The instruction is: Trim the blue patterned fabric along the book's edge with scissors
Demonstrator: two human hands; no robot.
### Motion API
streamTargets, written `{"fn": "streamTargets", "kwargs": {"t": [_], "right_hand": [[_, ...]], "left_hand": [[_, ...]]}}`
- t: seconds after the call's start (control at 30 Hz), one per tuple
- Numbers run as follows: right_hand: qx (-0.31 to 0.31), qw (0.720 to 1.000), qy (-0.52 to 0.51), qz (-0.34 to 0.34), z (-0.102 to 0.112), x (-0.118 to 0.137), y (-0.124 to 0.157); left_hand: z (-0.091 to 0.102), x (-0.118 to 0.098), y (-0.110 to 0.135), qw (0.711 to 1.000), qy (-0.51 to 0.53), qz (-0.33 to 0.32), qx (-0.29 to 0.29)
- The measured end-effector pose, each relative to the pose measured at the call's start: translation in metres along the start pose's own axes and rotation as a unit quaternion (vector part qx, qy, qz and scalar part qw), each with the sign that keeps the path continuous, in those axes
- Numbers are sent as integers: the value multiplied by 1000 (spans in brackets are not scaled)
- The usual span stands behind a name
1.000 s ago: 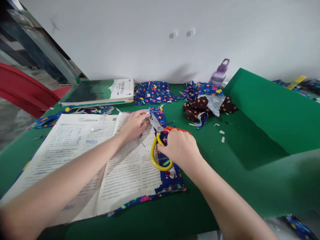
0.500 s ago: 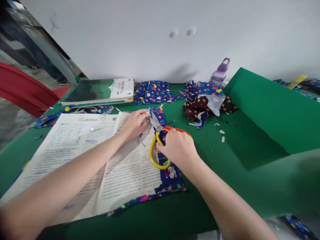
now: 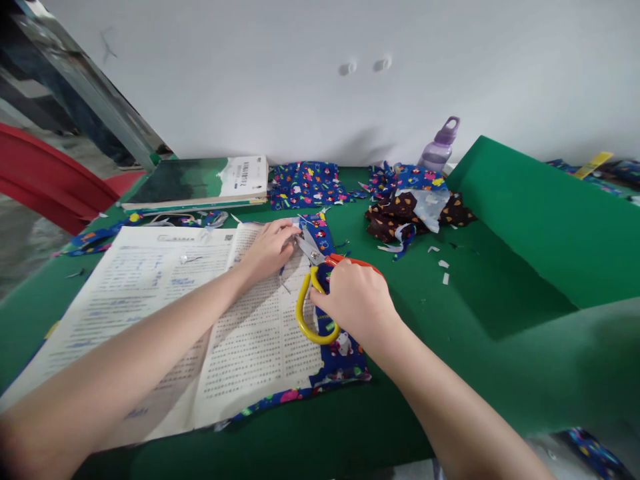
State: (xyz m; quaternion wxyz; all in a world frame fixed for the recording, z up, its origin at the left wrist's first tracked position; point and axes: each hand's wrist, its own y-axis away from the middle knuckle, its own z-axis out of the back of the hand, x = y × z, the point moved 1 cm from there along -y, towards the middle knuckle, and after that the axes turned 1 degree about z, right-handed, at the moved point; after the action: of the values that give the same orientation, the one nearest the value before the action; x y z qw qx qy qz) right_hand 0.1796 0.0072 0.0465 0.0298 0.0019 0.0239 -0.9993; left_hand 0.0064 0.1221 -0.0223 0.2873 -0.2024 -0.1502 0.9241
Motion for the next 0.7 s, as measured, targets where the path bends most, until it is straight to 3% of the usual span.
{"fn": "streamTargets", "kwargs": {"t": [0.7], "right_hand": [[-3,1000,13,-11,1,0,-1]], "left_hand": [[2,1,0,1000,14,-13,-12]]}}
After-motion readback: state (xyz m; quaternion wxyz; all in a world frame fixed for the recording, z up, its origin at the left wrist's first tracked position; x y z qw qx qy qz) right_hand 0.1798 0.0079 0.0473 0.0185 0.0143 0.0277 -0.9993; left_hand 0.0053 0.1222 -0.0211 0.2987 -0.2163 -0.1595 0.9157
